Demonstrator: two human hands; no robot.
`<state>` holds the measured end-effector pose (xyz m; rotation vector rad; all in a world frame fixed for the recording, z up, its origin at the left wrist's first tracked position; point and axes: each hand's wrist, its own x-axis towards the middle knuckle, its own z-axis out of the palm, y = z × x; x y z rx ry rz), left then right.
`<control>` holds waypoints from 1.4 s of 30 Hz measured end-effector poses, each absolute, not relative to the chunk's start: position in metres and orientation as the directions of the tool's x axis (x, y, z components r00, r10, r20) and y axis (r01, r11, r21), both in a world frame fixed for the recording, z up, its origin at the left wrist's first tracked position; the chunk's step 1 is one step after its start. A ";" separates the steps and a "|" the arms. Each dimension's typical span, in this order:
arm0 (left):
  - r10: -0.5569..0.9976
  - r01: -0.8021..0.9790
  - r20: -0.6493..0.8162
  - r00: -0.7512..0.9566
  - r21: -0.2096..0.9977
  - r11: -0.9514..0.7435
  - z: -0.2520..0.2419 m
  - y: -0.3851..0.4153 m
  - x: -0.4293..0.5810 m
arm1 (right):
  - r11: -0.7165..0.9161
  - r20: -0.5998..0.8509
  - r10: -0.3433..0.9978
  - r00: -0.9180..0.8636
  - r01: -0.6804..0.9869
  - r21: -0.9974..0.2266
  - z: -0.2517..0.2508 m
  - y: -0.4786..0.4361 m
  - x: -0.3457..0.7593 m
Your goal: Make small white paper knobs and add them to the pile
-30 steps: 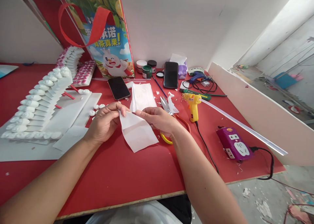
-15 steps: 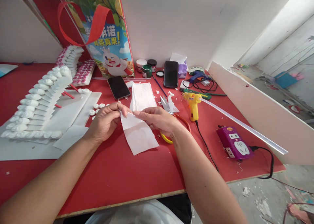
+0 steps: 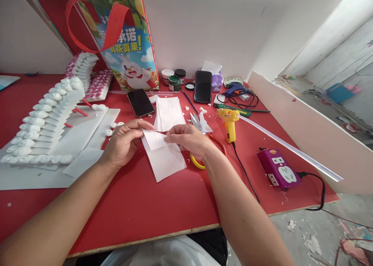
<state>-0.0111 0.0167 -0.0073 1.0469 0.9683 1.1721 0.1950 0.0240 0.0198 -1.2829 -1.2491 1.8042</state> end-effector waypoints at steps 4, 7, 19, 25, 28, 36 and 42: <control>0.983 -0.269 -0.062 0.174 0.957 0.108 -0.006 0.018 -0.012 | -0.376 -0.381 0.877 -0.294 0.075 -0.924 0.019 0.025 0.196; 0.972 -0.256 -0.093 0.218 0.955 0.149 -0.005 0.018 -0.012 | -0.353 -0.364 0.890 -0.274 0.092 -0.931 0.017 0.026 0.196; 0.973 -0.063 -0.113 0.204 0.990 0.128 -0.003 0.017 -0.012 | -0.251 -0.313 0.908 -0.279 0.234 -0.939 0.013 0.024 0.197; 0.985 -0.045 -0.073 0.159 0.996 0.081 -0.006 0.020 -0.020 | -0.209 -0.283 0.932 -0.227 0.304 -0.930 0.015 0.026 0.203; 0.983 -0.068 -0.064 0.173 0.995 0.076 -0.008 0.021 -0.021 | -0.215 -0.279 0.935 -0.218 0.275 -0.937 0.018 0.025 0.204; 0.974 -0.082 -0.072 0.214 0.992 0.091 -0.006 0.018 -0.016 | -0.187 -0.247 0.890 -0.384 0.186 -0.965 0.018 0.022 0.199; 0.961 -0.138 -0.066 0.270 0.985 0.106 -0.011 0.020 -0.020 | -0.254 -0.272 0.867 -0.417 0.100 -0.962 0.025 0.023 0.204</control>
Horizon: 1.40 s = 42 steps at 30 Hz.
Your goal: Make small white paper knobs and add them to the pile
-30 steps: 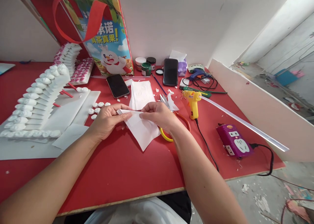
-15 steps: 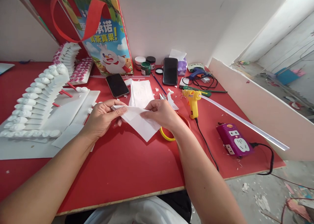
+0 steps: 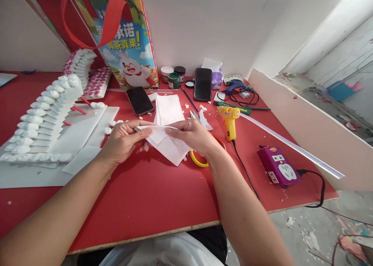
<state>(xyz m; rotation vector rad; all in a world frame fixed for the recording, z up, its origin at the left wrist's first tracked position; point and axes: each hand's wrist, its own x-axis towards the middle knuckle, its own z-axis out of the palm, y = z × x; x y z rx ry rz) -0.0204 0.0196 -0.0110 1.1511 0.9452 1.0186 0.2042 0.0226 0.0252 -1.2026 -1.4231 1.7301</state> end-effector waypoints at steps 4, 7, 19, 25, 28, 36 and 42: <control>0.954 -0.179 -0.051 0.294 0.978 0.107 -0.014 0.021 -0.024 | -0.247 -0.253 0.869 -0.426 0.069 -0.966 0.028 0.023 0.206; 0.946 -0.226 -0.031 0.323 0.968 0.109 -0.012 0.022 -0.024 | -0.202 -0.206 0.885 -0.418 0.053 -0.978 0.026 0.024 0.206; 0.915 -0.299 0.100 0.391 0.954 0.024 -0.008 0.021 -0.027 | -0.307 -0.129 0.712 -0.690 -0.141 -0.941 0.030 0.024 0.218; 0.856 -0.118 0.092 0.508 0.992 -0.037 -0.008 0.015 -0.027 | -0.350 -0.297 0.766 -0.570 0.017 -0.937 0.025 0.017 0.197; 0.858 -0.086 0.126 0.498 0.992 -0.095 -0.008 0.014 -0.027 | -0.318 -0.298 0.719 -0.628 0.085 -0.944 0.025 0.013 0.191; 0.875 -0.144 0.173 0.451 0.982 -0.120 -0.012 0.020 -0.025 | -0.098 -0.186 0.760 -0.623 0.172 -0.980 0.017 0.014 0.187; 0.909 -0.166 0.111 0.401 0.985 -0.047 -0.012 0.020 -0.026 | -0.308 -0.337 0.777 -0.532 0.145 -0.940 0.021 0.013 0.187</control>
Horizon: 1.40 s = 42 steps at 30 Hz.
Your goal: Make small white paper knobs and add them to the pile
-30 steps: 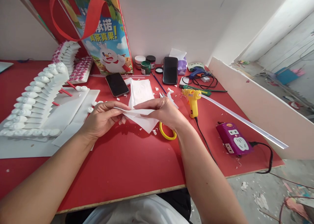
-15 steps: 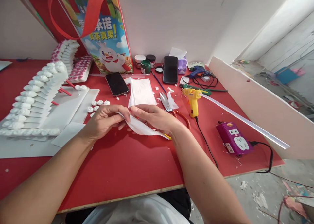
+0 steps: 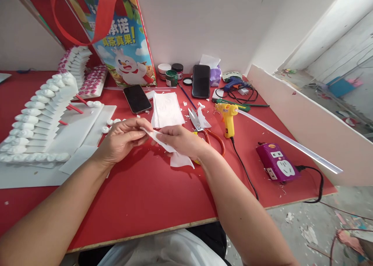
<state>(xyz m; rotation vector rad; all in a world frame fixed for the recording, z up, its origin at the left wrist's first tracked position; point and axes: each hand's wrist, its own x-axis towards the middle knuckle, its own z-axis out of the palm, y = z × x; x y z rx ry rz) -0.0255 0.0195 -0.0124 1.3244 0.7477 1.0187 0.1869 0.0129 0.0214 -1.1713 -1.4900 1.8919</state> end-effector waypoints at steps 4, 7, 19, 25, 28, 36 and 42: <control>0.900 -0.072 0.177 0.399 0.984 -0.161 -0.007 0.018 -0.026 | -0.459 -0.368 0.735 -0.570 -0.018 -0.888 0.022 0.015 0.189; 0.866 0.079 0.328 0.376 0.920 -0.383 -0.005 0.016 -0.023 | -0.591 -0.403 0.687 -0.605 -0.143 -0.794 0.022 0.016 0.192; 0.668 0.332 0.557 0.494 0.589 -0.737 -0.009 0.020 -0.024 | -0.486 -0.395 0.715 -0.577 -0.004 -0.874 0.021 0.021 0.199; 0.641 0.379 0.545 0.540 0.522 -0.764 -0.009 0.021 -0.021 | -0.266 -0.380 0.803 -0.459 0.295 -0.918 0.022 0.017 0.197; 0.665 0.421 0.520 0.536 0.518 -0.745 -0.011 0.021 -0.020 | -0.067 -0.269 0.839 -0.474 0.400 -0.914 0.021 0.016 0.193; 0.757 0.484 0.409 0.510 0.591 -0.646 -0.008 0.020 -0.022 | 0.285 -0.027 0.880 -0.474 0.572 -0.769 0.017 0.013 0.187; 0.890 0.417 0.138 0.434 0.845 -0.334 -0.002 0.016 -0.016 | 0.463 0.060 0.823 -0.564 0.607 -0.646 0.018 0.009 0.184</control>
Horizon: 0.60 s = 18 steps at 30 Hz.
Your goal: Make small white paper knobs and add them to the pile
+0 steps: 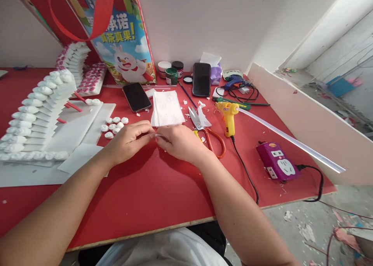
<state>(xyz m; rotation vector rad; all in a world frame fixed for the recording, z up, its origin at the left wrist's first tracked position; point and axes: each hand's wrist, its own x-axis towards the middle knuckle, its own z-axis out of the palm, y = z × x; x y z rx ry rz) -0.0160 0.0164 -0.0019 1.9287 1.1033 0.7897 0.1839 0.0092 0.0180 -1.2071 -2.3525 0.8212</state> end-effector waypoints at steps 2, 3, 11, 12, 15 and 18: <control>0.933 0.326 -0.049 0.356 0.942 -0.075 -0.004 0.016 -0.013 | 0.524 0.101 0.809 -0.579 0.633 -0.570 0.016 0.008 0.181; 0.934 0.253 -0.139 0.328 0.966 0.055 -0.006 0.016 -0.012 | 0.544 0.121 0.806 -0.579 0.644 -0.539 0.015 0.007 0.180; 0.943 0.358 0.091 0.320 0.910 -0.209 -0.002 0.010 -0.009 | 0.107 -0.065 0.941 -0.333 0.474 -0.874 0.022 0.009 0.180; 0.918 0.402 0.187 0.350 0.855 -0.328 0.000 0.010 -0.010 | 0.016 -0.122 0.939 -0.322 0.396 -0.918 0.023 0.010 0.182; 0.785 0.476 0.390 0.481 0.636 -0.607 -0.001 0.010 -0.012 | -0.173 -0.236 0.904 -0.357 0.199 -0.965 0.024 0.013 0.186; 0.705 0.518 0.449 0.549 0.479 -0.709 -0.004 0.013 -0.013 | -0.271 -0.291 0.874 -0.389 0.107 -0.957 0.023 0.016 0.188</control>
